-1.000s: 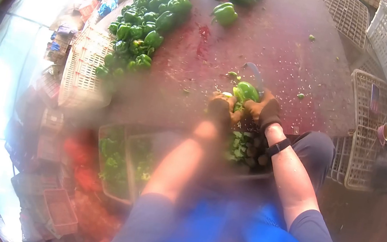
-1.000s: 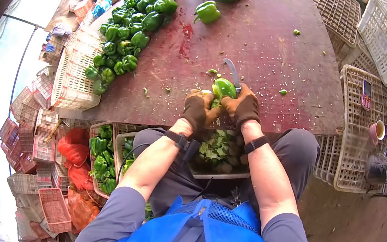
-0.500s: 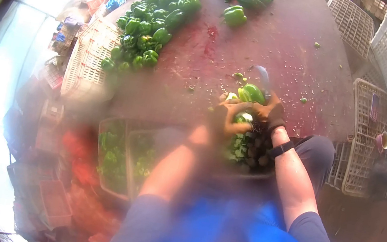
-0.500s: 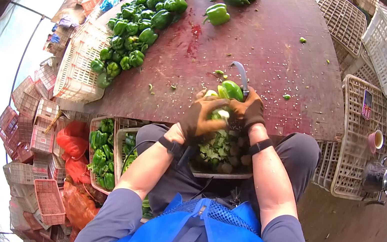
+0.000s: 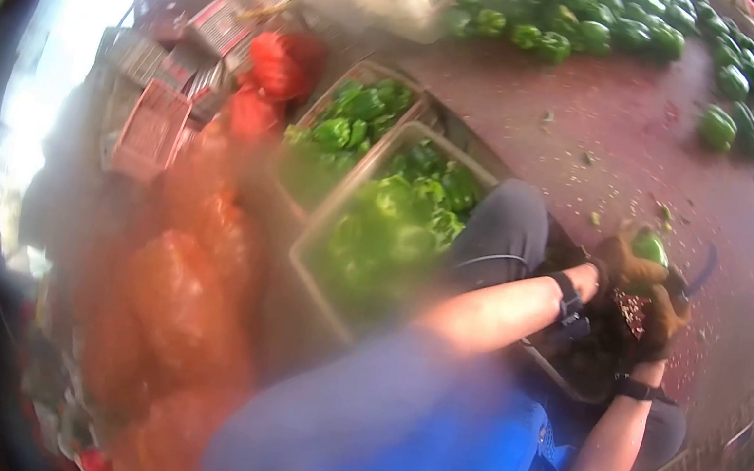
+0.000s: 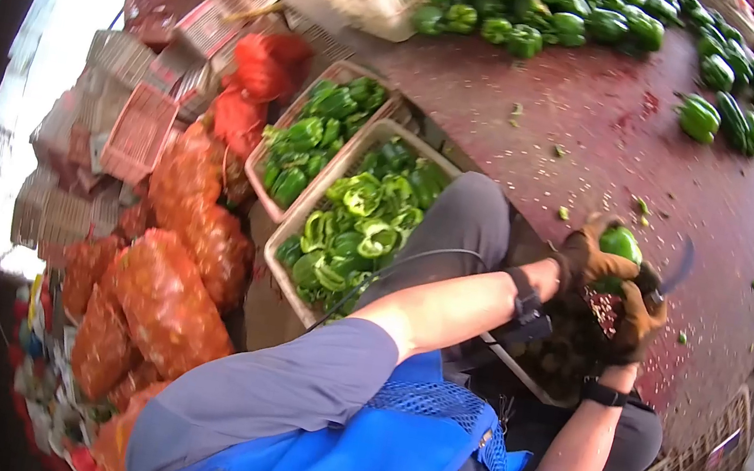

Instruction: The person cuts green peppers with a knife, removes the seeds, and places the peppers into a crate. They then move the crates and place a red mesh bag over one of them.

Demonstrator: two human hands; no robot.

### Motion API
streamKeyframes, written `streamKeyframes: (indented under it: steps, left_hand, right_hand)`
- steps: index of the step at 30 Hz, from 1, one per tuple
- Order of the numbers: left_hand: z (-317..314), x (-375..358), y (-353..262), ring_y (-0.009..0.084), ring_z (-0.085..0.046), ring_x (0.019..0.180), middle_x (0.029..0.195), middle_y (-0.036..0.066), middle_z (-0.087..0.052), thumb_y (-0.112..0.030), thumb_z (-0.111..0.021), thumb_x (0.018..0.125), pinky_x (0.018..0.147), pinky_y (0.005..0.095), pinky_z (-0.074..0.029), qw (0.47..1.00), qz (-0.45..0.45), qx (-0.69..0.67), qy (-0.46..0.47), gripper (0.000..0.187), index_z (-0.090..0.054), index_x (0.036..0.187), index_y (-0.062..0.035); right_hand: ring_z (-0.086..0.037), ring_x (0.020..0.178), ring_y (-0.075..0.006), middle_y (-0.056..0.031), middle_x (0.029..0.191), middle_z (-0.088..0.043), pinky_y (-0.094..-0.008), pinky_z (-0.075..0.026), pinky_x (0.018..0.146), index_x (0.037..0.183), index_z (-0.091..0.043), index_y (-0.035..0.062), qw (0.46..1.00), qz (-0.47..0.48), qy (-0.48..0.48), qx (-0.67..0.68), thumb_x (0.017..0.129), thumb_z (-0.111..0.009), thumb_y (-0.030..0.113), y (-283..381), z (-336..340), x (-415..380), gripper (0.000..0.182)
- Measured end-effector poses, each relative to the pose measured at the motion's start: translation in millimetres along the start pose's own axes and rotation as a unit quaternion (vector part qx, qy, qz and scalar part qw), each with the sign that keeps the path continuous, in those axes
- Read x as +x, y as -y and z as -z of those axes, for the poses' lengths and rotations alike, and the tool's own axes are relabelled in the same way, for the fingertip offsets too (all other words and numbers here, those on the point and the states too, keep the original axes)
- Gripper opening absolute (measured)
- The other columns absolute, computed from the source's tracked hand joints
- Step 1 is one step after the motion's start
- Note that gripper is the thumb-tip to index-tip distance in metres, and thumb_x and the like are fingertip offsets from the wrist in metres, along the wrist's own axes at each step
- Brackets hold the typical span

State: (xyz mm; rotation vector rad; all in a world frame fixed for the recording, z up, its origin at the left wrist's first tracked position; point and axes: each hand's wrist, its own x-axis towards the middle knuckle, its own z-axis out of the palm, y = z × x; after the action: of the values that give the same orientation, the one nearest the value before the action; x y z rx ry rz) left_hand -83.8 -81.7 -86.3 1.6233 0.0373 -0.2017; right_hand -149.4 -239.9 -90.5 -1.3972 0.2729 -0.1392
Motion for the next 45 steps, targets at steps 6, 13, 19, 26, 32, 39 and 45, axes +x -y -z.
streamKeyframes:
  steps: [6, 13, 19, 26, 32, 39, 45]
  left_hand:
    - [29.2, 6.5, -31.7, 0.0210, -0.066, 0.090, 0.106, 0.009, -0.067, -0.011, -0.086, 0.062, 0.079, 0.0393, -0.058, 0.919, 0.015, -0.395, 0.011, 0.057, -0.063, 0.114, -0.0066]
    - [228.6, -13.7, -124.1, 0.0173, -0.065, 0.096, 0.105, 0.005, -0.067, -0.014, -0.066, 0.093, 0.080, 0.0320, -0.057, 0.889, -0.420, -0.044, -0.175, 0.012, -0.073, 0.101, -0.0094]
    - [407.1, -105.3, -94.8, 0.0198, -0.066, 0.094, 0.106, 0.007, -0.067, -0.011, -0.074, 0.078, 0.086, 0.0347, -0.055, 0.894, -0.341, 0.033, -0.290, 0.039, -0.063, 0.115, -0.0046]
    - [492.4, -150.7, 134.1, 0.0324, -0.047, 0.134, 0.142, 0.021, -0.051, -0.039, -0.085, 0.073, 0.111, 0.0418, -0.039, 0.901, 0.071, 0.248, -0.348, 0.096, -0.040, 0.149, -0.0043]
    - [432.6, -156.0, 110.2, 0.0424, -0.019, 0.148, 0.161, 0.023, -0.020, -0.059, -0.076, 0.075, 0.119, 0.0529, -0.023, 0.772, 0.101, 0.534, -0.330, 0.098, -0.034, 0.155, -0.0218]
    - [424.3, -139.1, 104.8, 0.0463, -0.017, 0.147, 0.163, 0.020, -0.012, -0.053, -0.069, 0.082, 0.117, 0.0623, -0.019, 0.709, 0.148, 0.638, -0.262, 0.085, -0.033, 0.154, -0.0253]
    - [423.8, -134.8, 100.0, 0.0493, -0.018, 0.146, 0.161, 0.025, -0.015, -0.049, -0.076, 0.078, 0.118, 0.0580, -0.020, 0.789, 0.132, 0.562, -0.210, 0.092, -0.034, 0.154, -0.0183]
  right_hand:
    - [-0.064, 0.075, -0.0098, -0.0120, 0.112, -0.071, -0.0159, -0.046, 0.053, 0.130, -0.060, -0.0005, 0.987, 0.014, 0.022, 0.157, 0.091, -0.061, 0.009, 21.2, -1.5, -5.2, 0.041]
    - [-0.066, 0.085, -0.0163, -0.0130, 0.120, -0.068, -0.0187, -0.049, 0.055, 0.130, -0.061, -0.0002, 0.988, -0.037, 0.009, 0.148, 0.095, -0.059, 0.010, 0.7, 9.1, 3.2, 0.037]
    - [-0.064, 0.071, -0.0127, -0.0111, 0.107, -0.071, -0.0179, -0.045, 0.048, 0.125, -0.064, 0.0001, 0.993, -0.018, -0.016, 0.113, 0.092, -0.063, 0.010, -0.2, 0.2, -1.3, 0.034]
    - [-0.055, 0.052, -0.0072, -0.0088, 0.094, -0.071, -0.0182, -0.038, 0.040, 0.122, -0.065, 0.0017, 0.998, -0.047, -0.032, 0.037, 0.089, -0.067, 0.010, -9.7, 0.1, -2.4, 0.034]
    - [-0.048, 0.047, -0.0068, -0.0045, 0.084, -0.067, -0.0199, -0.035, 0.040, 0.119, -0.067, 0.0046, 0.996, -0.061, -0.067, 0.003, 0.087, -0.068, 0.009, -14.1, -15.0, -2.3, 0.033]
    - [-0.057, 0.058, -0.0102, -0.0065, 0.093, -0.069, -0.0200, -0.039, 0.040, 0.123, -0.064, 0.0028, 0.995, -0.087, -0.037, 0.010, 0.087, -0.066, 0.006, -33.4, 3.8, 14.5, 0.036]
    - [-0.058, 0.059, -0.0110, -0.0053, 0.086, -0.066, -0.0211, -0.043, 0.042, 0.117, -0.065, 0.0015, 0.997, -0.065, -0.035, -0.023, 0.085, -0.068, 0.004, -47.5, 16.4, 14.8, 0.033]
